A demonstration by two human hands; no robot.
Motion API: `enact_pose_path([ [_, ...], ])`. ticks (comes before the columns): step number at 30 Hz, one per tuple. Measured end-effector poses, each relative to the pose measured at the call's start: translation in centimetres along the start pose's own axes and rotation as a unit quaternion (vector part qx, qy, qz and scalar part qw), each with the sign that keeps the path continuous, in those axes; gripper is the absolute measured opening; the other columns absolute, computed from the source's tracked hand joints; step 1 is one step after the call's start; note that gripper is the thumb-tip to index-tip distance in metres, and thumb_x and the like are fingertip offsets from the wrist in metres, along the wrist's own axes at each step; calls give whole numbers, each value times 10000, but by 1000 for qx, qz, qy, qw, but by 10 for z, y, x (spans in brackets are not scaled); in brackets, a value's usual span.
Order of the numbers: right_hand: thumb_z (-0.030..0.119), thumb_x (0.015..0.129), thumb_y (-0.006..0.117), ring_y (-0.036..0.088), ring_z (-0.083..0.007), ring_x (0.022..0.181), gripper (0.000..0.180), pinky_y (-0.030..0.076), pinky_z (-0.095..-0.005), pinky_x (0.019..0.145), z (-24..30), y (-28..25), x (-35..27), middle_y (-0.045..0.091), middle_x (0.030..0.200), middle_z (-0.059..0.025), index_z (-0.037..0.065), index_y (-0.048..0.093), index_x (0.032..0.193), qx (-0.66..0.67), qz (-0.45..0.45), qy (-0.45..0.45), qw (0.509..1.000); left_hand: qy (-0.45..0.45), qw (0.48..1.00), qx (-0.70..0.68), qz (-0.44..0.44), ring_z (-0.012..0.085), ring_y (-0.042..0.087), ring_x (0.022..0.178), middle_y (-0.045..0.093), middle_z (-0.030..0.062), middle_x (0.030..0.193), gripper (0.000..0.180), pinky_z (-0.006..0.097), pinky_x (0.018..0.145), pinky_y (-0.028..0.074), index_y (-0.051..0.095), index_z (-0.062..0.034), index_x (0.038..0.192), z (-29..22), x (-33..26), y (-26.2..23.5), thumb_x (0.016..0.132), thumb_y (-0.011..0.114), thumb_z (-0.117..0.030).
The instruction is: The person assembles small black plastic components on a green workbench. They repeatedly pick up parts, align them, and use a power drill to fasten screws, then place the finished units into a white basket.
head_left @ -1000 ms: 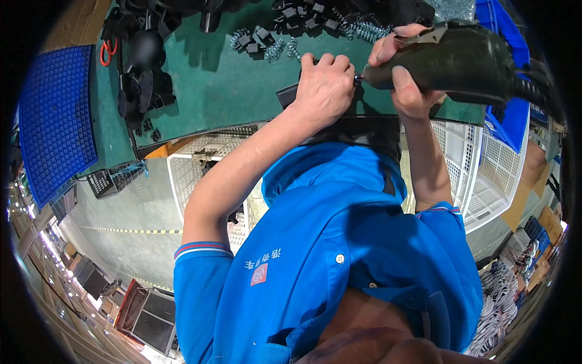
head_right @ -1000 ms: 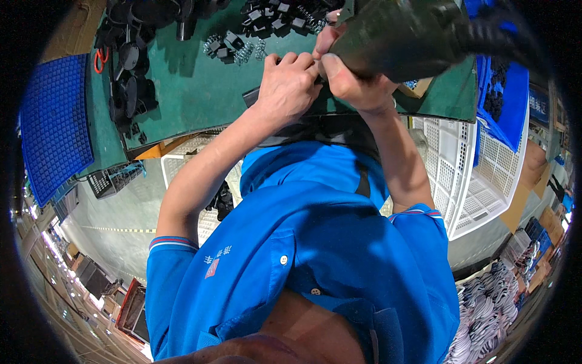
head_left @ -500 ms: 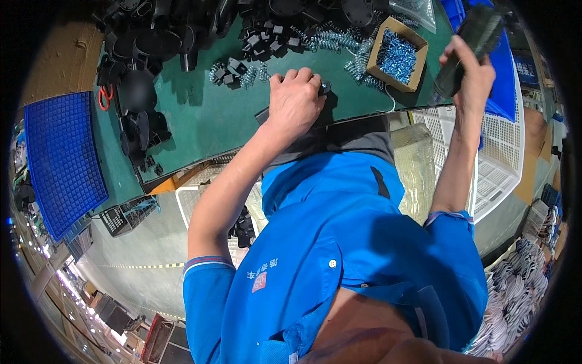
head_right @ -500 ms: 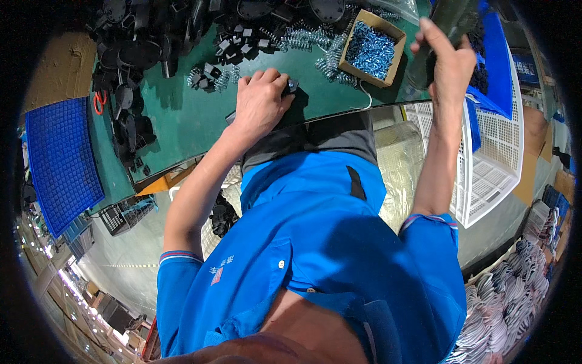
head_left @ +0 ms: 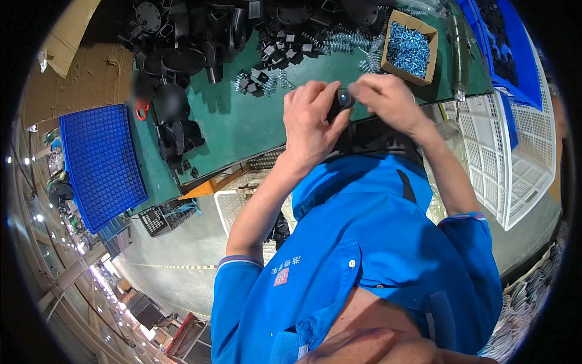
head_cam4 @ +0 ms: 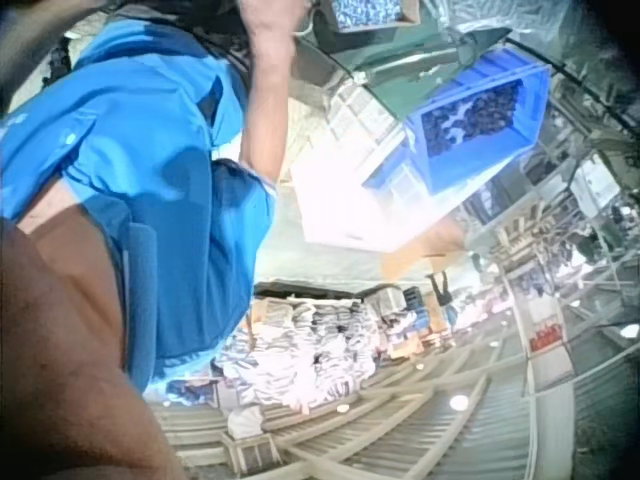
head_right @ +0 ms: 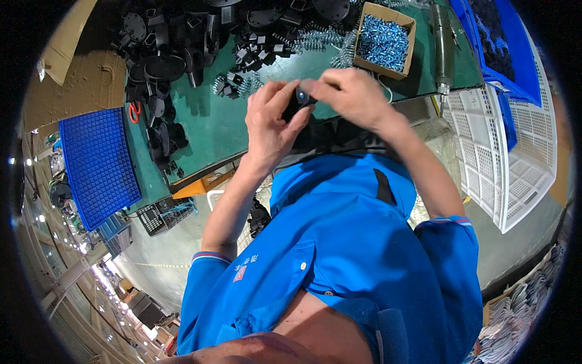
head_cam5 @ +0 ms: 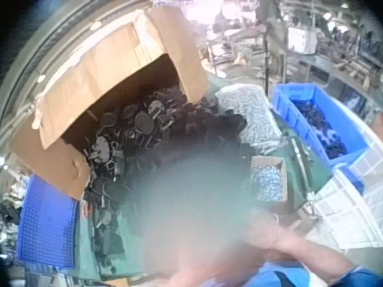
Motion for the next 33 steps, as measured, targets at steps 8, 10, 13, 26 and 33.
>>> enact_pose_path([
  [8, 432, 970, 596, 418, -67, 601, 538, 362, -308, 511, -26, 61, 6, 505, 597, 7, -40, 612, 713, 260, -8, 24, 965, -69, 996, 24, 46, 273, 584, 903, 611, 72, 927, 372, 401, 831, 411, 690, -68, 1092, 12, -20, 1, 740, 741, -179],
  [10, 423, 973, 595, 436, -57, 603, 526, 358, -291, 500, -21, 75, 5, 525, 626, 28, -35, 629, 716, 330, 7, 66, 942, -100, 993, 13, 54, 283, 585, 888, 606, 82, 902, 334, 410, 803, 429, 700, -56, 1060, 19, -26, -1, 754, 733, -185],
  [13, 427, 982, 579, 435, -37, 550, 503, 324, -255, 451, -8, 81, 3, 523, 623, 46, -3, 650, 729, 333, 63, 143, 930, -231, 964, -86, 103, 308, 584, 860, 599, 108, 871, 303, 417, 753, 453, 706, -28, 1007, 36, -35, -4, 770, 733, -215],
  [26, 523, 960, 557, 443, -57, 482, 573, 320, -242, 426, 10, 105, 16, 509, 582, 8, 32, 602, 668, 172, 199, 147, 953, -308, 940, -117, 90, 312, 629, 789, 631, 146, 877, 358, 379, 729, 492, 718, 0, 1010, 58, -81, -55, 759, 742, -253],
  [33, 279, 880, 681, 584, -155, 594, 271, 435, -307, 554, 11, 54, 46, 622, 683, -67, 13, 653, 837, -162, 95, -68, 980, -385, 778, 254, 426, 363, 687, 905, 705, 206, 917, 493, 446, 814, 550, 722, -76, 1107, 94, -243, -155, 746, 782, -406],
])
Point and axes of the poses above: each hand's wrist, its own x-axis towards the middle knuckle, its own y-axis out of the palm, z = x × y, the point moved 6 cm from there along x, towards the middle knuckle
